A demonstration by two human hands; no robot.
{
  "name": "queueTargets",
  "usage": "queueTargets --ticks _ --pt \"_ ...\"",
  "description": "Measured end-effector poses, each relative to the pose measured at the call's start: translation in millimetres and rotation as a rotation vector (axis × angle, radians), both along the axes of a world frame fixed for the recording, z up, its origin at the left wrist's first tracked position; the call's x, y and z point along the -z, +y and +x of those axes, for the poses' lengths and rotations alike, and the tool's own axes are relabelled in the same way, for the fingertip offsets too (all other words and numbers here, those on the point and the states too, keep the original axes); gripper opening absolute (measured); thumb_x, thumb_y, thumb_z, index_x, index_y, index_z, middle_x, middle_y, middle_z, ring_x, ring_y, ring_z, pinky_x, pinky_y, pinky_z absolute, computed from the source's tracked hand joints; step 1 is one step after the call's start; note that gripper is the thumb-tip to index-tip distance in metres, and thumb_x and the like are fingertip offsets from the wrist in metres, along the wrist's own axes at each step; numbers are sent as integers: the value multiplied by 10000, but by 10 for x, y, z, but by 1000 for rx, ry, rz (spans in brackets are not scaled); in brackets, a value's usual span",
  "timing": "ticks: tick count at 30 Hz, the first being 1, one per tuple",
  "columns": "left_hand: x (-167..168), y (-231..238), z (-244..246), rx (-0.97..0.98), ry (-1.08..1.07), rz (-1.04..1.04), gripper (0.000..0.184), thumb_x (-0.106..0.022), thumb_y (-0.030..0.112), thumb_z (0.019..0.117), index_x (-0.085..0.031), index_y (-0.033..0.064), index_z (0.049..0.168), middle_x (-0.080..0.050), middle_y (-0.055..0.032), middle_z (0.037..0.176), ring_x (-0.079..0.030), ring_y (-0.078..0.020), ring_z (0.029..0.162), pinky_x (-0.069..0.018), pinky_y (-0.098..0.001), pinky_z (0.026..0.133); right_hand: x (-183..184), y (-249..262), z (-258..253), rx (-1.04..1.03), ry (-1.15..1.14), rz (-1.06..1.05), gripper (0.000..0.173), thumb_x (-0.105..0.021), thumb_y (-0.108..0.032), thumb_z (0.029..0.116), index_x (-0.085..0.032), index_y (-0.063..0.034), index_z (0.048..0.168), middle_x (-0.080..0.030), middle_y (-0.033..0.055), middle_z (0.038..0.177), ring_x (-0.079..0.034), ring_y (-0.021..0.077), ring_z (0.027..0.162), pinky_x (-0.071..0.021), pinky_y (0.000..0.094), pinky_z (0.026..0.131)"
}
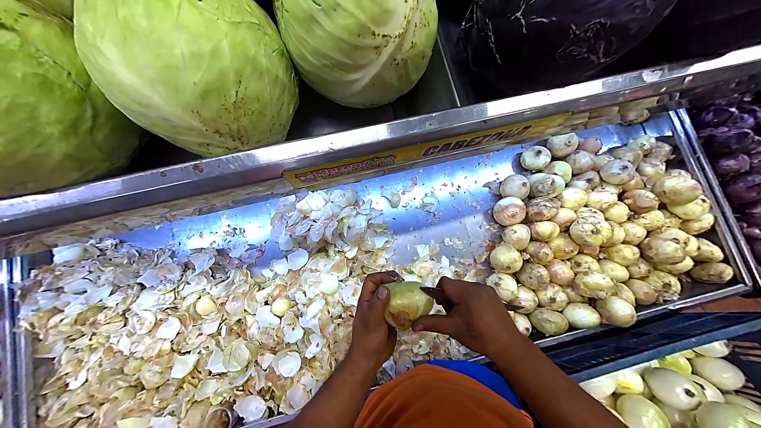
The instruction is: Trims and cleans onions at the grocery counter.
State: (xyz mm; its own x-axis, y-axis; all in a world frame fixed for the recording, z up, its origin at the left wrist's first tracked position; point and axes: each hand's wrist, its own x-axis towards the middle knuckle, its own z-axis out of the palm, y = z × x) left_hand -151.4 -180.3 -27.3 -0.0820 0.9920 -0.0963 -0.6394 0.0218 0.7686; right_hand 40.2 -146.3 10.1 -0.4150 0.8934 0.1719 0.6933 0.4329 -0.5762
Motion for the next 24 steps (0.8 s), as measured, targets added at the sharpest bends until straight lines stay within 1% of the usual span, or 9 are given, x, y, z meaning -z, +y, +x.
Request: queueTargets --ticks 3,9,11,13,16,18,20,22,24 --pt "-10 -14 -6 -11 4 -20 433 -745 549 867 -662 191 1098 -655 -77 1140 -669 -179 974 -584 -371 834 57 -22 -3 10 5 66 693 -600 -863 762 -604 -171 722 -474 -66 548 -462 77 471 -414 309 455" --pt "-9 -6 -13 -37 4 -61 450 -742 566 860 -651 201 1107 -662 -89 1141 -674 -195 967 -581 -383 831 68 -79 -6 -73 -41 127 634 -473 -742 954 -571 -175 688 -477 -51 543 -507 95 471 -430 320 434" --pt "-29 0 -10 -52 -2 -106 480 -717 583 873 -640 190 1138 -670 -97 1110 -678 -208 971 -580 -402 849 35 -150 -29 -192 -45 119 626 -462 -698 989 -578 -161 688 -493 -30 547 -529 122 479 -444 345 436" --pt "-65 7 2 -76 5 -160 518 -666 598 902 -610 164 1180 -676 -115 1076 -685 -223 974 -582 -422 864 -40 -240 -44 -417 -78 34 638 -431 -679 1009 -581 -133 714 -514 19 567 -563 187 506 -461 401 458" --pt "-96 30 11 -95 -20 -211 485 -601 564 952 -580 159 1217 -661 -123 1118 -664 -242 1038 -557 -461 917 -75 -306 -35 -644 -85 -45 613 -423 -655 1027 -555 -131 735 -494 30 577 -547 210 510 -434 408 458" --pt "-116 27 -1 -98 -59 -245 458 -559 542 984 -582 155 1227 -654 -132 1145 -658 -256 1060 -553 -477 927 -80 -288 18 -523 -24 -80 531 -520 -585 1020 -612 -123 775 -553 28 616 -583 190 546 -482 412 496" --pt "-159 21 4 -106 -106 -307 446 -498 528 1022 -598 145 1227 -660 -144 1149 -666 -270 1054 -561 -486 912 -59 -227 64 -284 7 -83 463 -630 -573 959 -682 -133 826 -598 -4 643 -591 143 561 -523 392 531" --pt "-214 6 26 -107 -137 -355 457 -442 518 1050 -593 127 1233 -659 -158 1149 -670 -280 1047 -567 -482 902 -40 -167 57 -100 -8 -54 553 -650 -715 870 -692 -164 867 -557 -54 632 -530 95 539 -494 341 513" --pt "-265 -27 71 -109 -133 -386 511 -417 527 1059 -576 90 1270 -659 -183 1165 -674 -292 1059 -571 -477 906 -74 -162 -2 4 -58 -83 702 -635 -845 765 -714 -174 956 -545 -70 655 -524 89 560 -496 338 532"
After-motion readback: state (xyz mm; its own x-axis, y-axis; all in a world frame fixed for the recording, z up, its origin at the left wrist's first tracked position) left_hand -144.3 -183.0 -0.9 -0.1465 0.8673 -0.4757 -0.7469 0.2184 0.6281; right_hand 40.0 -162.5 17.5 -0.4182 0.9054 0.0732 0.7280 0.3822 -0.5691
